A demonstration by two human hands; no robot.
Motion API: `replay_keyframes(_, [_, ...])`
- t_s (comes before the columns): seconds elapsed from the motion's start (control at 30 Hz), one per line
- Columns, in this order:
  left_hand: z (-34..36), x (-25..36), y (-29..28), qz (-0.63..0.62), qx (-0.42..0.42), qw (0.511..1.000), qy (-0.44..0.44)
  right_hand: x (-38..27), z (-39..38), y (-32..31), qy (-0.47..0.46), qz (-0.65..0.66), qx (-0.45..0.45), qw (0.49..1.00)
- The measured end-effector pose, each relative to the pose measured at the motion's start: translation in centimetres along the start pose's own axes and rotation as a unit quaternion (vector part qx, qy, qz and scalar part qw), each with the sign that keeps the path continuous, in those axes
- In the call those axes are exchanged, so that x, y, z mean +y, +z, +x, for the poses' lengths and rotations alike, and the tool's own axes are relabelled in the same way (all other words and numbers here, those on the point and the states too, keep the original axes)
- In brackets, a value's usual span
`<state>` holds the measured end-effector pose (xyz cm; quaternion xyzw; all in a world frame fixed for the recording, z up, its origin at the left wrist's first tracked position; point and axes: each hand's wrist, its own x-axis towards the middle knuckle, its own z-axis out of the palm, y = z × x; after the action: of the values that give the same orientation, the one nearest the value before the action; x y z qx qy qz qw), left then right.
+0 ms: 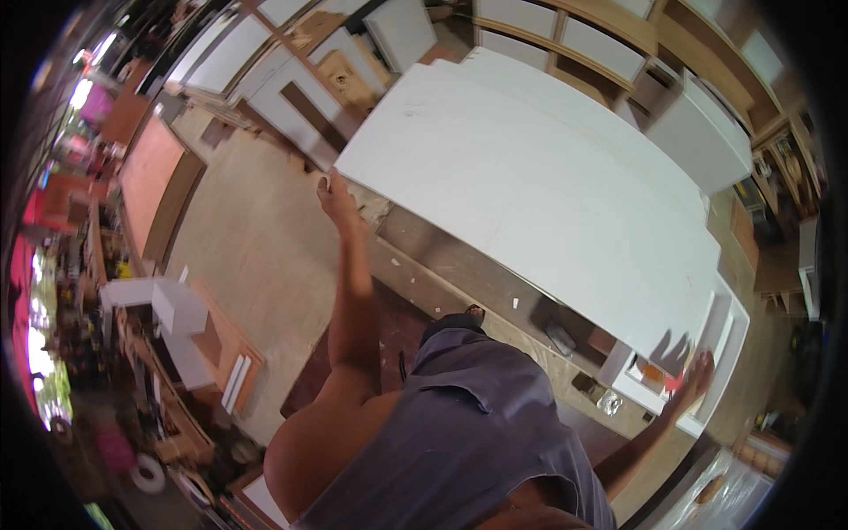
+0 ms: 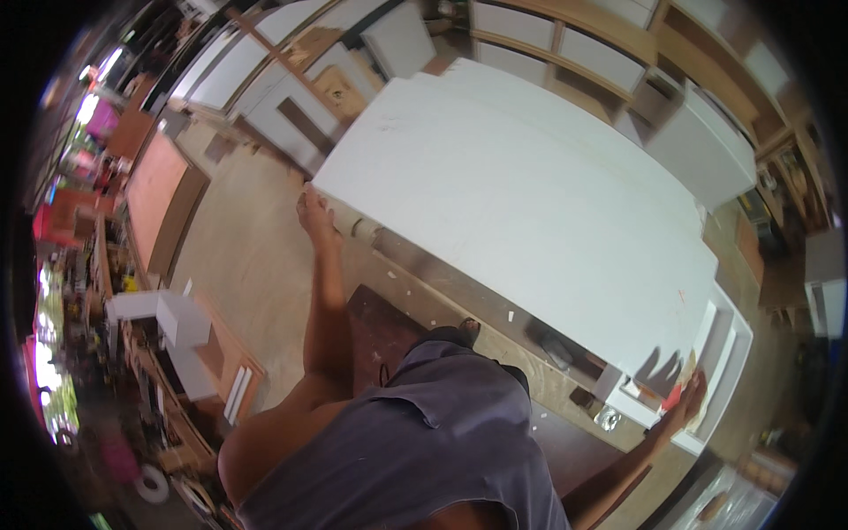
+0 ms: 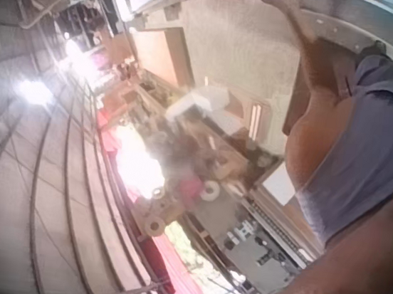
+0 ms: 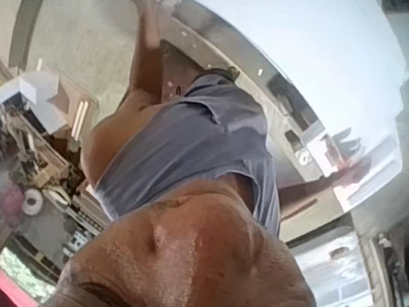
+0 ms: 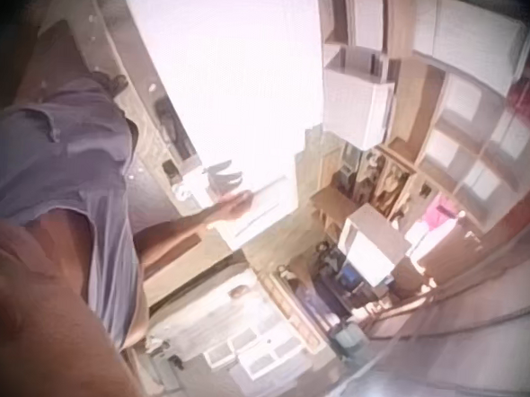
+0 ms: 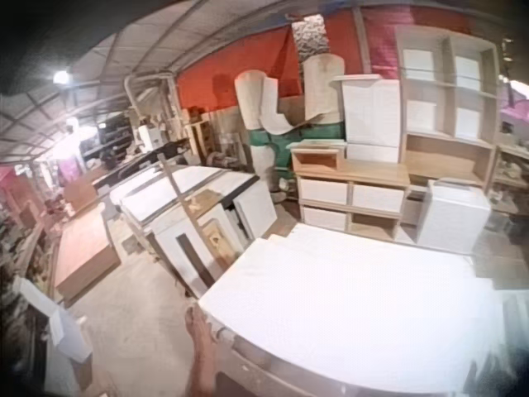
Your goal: The person smooths the edges of a white cabinet door with a utility knife and then wipes the surface with a cloth. The person works on the edges and face of the door in a workshop setting.
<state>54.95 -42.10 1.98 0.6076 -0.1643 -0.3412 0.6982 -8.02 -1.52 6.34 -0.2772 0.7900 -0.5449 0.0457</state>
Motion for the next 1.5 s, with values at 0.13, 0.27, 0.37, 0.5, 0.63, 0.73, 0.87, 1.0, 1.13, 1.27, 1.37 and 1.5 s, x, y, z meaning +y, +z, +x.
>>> replay_keyframes(0.13, [0.8, -1.3, 2.9, 0.02, -0.111, 0.987, -0.113, 5.1, 3.8, 0.8, -0.001, -0.16, -0.11, 0.981])
replay_keyframes(0.27, [4.7, -4.2, 2.5, 0.121, -0.151, 0.981, 0.0, 4.9, 4.3, 2.1, 0.088, -0.066, -0.083, 0.99])
replay_keyframes(0.37, [3.3, -2.4, 2.2, 0.07, -0.141, 0.985, -0.072, 1.4, 3.7, 3.0, 0.06, -0.13, -0.088, 0.986])
replay_keyframes(0.5, [3.7, -2.4, 1.8, 0.097, -0.186, 0.976, -0.058, 0.8, 3.0, 2.1, 0.066, -0.096, -0.096, 0.989])
replay_keyframes(0.63, [4.7, -2.2, 1.2, 0.131, -0.253, 0.956, -0.063, 0.2, 2.9, 2.0, 0.091, -0.071, -0.096, 0.989])
replay_keyframes(0.73, [5.9, -3.0, 1.6, 0.158, -0.284, 0.944, -0.065, -0.5, 2.5, 2.2, 0.092, -0.033, -0.057, 0.994])
replay_keyframes(0.87, [5.9, -3.6, 2.1, 0.179, -0.312, 0.932, -0.05, -0.1, 3.0, 0.7, 0.087, -0.107, -0.131, 0.982])
replay_keyframes(1.0, [4.4, -4.2, 3.1, 0.128, -0.299, 0.945, -0.016, 2.4, 3.2, 0.1, 0.113, -0.015, -0.123, 0.986])
replay_keyframes(1.13, [1.3, -3.6, 2.0, 0.079, -0.331, 0.94, -0.009, 6.3, 4.3, -3.1, 0.16, 0.209, -0.101, 0.959])
replay_keyframes(1.27, [-2.3, -6.3, -3.3, 0.037, -0.2, 0.973, -0.112, 22.3, 5.7, -7.6, 0.238, 0.153, -0.087, 0.955])
replay_keyframes(1.37, [-10.4, -13.5, -14.4, 0.159, -0.248, 0.937, -0.189, 30.9, 6.9, -6.2, 0.258, 0.121, -0.18, 0.941])
replay_keyframes(1.5, [-32.7, -25.3, -22.2, 0.464, -0.281, 0.772, -0.331, 37.7, 12.6, -0.1, 0.165, 0.005, -0.242, 0.956])
